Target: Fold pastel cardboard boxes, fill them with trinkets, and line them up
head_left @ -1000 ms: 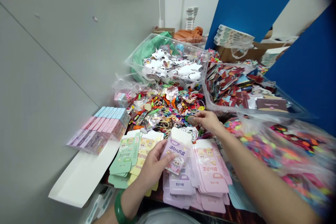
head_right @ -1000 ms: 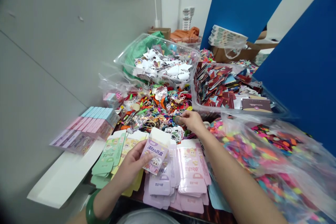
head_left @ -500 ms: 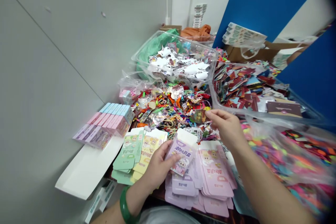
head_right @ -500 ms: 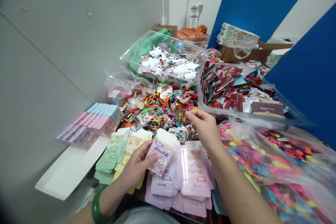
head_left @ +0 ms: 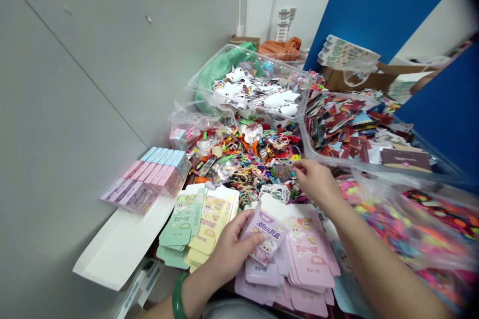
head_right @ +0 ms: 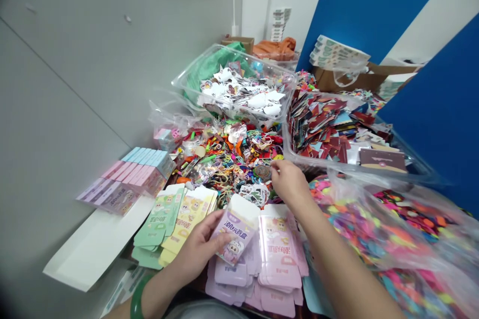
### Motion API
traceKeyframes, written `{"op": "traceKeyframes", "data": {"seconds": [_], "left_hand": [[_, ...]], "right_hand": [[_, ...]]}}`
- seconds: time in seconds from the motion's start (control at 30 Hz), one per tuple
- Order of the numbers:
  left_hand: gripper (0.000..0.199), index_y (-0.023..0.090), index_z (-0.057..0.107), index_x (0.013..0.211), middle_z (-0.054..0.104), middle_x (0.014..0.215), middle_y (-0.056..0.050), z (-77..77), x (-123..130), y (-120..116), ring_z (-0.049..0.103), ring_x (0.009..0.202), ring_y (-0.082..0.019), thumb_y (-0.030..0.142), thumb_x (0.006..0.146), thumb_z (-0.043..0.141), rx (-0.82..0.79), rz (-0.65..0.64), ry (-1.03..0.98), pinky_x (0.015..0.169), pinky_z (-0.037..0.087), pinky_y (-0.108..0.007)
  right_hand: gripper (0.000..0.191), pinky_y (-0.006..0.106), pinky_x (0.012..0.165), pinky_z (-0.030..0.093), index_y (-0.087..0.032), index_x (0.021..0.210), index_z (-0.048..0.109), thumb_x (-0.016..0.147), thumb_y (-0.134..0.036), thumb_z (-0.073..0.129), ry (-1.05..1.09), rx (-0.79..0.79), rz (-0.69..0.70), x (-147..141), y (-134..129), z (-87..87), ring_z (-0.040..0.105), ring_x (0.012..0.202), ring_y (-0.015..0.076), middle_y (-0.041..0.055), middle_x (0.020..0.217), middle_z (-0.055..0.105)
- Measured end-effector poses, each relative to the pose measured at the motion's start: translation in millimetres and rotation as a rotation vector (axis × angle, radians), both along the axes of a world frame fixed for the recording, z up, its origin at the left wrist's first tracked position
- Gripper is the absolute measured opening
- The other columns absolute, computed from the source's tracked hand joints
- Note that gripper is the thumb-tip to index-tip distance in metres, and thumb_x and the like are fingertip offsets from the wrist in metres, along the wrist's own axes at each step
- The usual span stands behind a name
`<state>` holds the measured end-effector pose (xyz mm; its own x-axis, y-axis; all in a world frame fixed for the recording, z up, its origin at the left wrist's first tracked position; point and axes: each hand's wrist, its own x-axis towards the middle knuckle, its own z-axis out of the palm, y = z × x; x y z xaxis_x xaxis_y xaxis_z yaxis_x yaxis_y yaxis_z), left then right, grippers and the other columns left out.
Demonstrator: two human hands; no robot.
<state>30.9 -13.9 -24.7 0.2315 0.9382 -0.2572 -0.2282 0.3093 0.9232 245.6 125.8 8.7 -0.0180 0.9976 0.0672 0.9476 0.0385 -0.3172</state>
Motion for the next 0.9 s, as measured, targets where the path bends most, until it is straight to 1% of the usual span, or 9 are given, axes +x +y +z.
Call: {"op": "traceKeyframes", "data": {"seconds": [0.17, 0.27, 0.33, 0.43, 0.57, 0.67, 0.77, 0.83, 0.9], "left_hand": [[0.042, 0.024, 0.062, 0.118, 0.070, 0.114, -0.004, 3.7, 0.2, 0.3, 0.061, 0.108, -0.024, 0.030, 0.078, 0.073, -0.002, 0.002, 0.006, 0.093, 0.047, -0.033], [0.042, 0.023, 0.063, 0.116, 0.070, 0.110, -0.004, 4.4, 3.2, 1.2, 0.062, 0.105, -0.024, 0.031, 0.076, 0.074, -0.014, -0.005, 0.011, 0.091, 0.048, -0.034], [0.043, 0.022, 0.063, 0.115, 0.070, 0.109, -0.005, 4.8, 5.7, 1.3, 0.062, 0.103, -0.024, 0.031, 0.075, 0.075, -0.020, -0.016, 0.005, 0.089, 0.048, -0.034], [0.043, 0.022, 0.062, 0.116, 0.070, 0.112, -0.005, 5.3, 7.1, 0.9, 0.063, 0.103, -0.024, 0.030, 0.075, 0.075, -0.020, -0.030, -0.013, 0.088, 0.049, -0.033], [0.044, 0.024, 0.061, 0.119, 0.070, 0.113, -0.004, 5.0, 2.8, -0.1, 0.062, 0.105, -0.023, 0.029, 0.078, 0.074, 0.004, -0.030, -0.022, 0.089, 0.048, -0.033], [0.042, 0.025, 0.062, 0.119, 0.069, 0.116, -0.004, 4.4, -1.8, -0.4, 0.062, 0.106, -0.023, 0.028, 0.079, 0.073, 0.018, -0.006, -0.026, 0.091, 0.048, -0.032], [0.041, 0.025, 0.063, 0.117, 0.070, 0.115, -0.004, 2.7, -4.7, 1.1, 0.062, 0.105, -0.023, 0.030, 0.078, 0.074, 0.023, 0.024, -0.042, 0.089, 0.048, -0.032], [0.041, 0.024, 0.063, 0.116, 0.070, 0.113, -0.004, 1.0, -5.6, 3.1, 0.063, 0.104, -0.023, 0.030, 0.078, 0.075, 0.024, 0.043, -0.055, 0.089, 0.048, -0.032], [0.041, 0.023, 0.063, 0.117, 0.070, 0.114, -0.005, 0.1, -5.9, 5.2, 0.063, 0.104, -0.023, 0.029, 0.078, 0.075, 0.026, 0.056, -0.073, 0.090, 0.048, -0.033]], "right_hand": [[0.032, 0.032, 0.079, 0.046, -0.012, 0.111, 0.064, 0.091, -0.011, 0.040, -0.205, -0.032, 0.046, -12.1, 21.2, -11.9, 0.067, 0.097, 0.0270, 0.0192, 0.111, 0.067], [0.027, 0.032, 0.081, 0.047, -0.009, 0.112, 0.063, 0.090, -0.010, 0.046, -0.271, -0.069, 0.087, -25.1, 39.4, -15.2, 0.066, 0.100, 0.0276, 0.0214, 0.114, 0.064], [0.023, 0.033, 0.085, 0.048, -0.007, 0.109, 0.064, 0.089, -0.014, 0.055, -0.296, -0.127, 0.100, -31.6, 58.1, -17.9, 0.065, 0.102, 0.0269, 0.0204, 0.111, 0.064], [0.027, 0.038, 0.086, 0.052, -0.011, 0.112, 0.062, 0.091, -0.028, 0.060, -0.309, -0.222, 0.093, -36.8, 85.1, -22.5, 0.063, 0.100, 0.0217, 0.0126, 0.112, 0.064], [0.032, 0.042, 0.086, 0.053, -0.014, 0.117, 0.060, 0.092, -0.035, 0.059, -0.283, -0.249, 0.082, -39.6, 96.6, -21.1, 0.062, 0.100, 0.0205, 0.0094, 0.116, 0.062], [0.028, 0.040, 0.089, 0.050, -0.011, 0.110, 0.064, 0.091, -0.032, 0.060, -0.228, -0.200, 0.081, -41.0, 86.2, -6.5, 0.063, 0.101, 0.0224, 0.0128, 0.111, 0.066], [0.019, 0.034, 0.083, 0.049, -0.010, 0.094, 0.070, 0.089, -0.022, 0.057, -0.149, -0.138, 0.107, -38.0, 66.2, 19.7, 0.066, 0.096, 0.0258, 0.0175, 0.098, 0.070], [0.022, 0.030, 0.073, 0.049, -0.013, 0.088, 0.070, 0.090, -0.025, 0.051, -0.095, -0.111, 0.138, -31.5, 49.4, 39.3, 0.067, 0.083, 0.0229, 0.0129, 0.086, 0.071], [0.024, 0.027, 0.059, 0.048, -0.017, 0.084, 0.065, 0.091, -0.034, 0.050, 0.122, -0.121, 0.167, -22.0, 30.8, 56.9, 0.063, 0.063, 0.0172, 0.0057, 0.072, 0.068]]}}
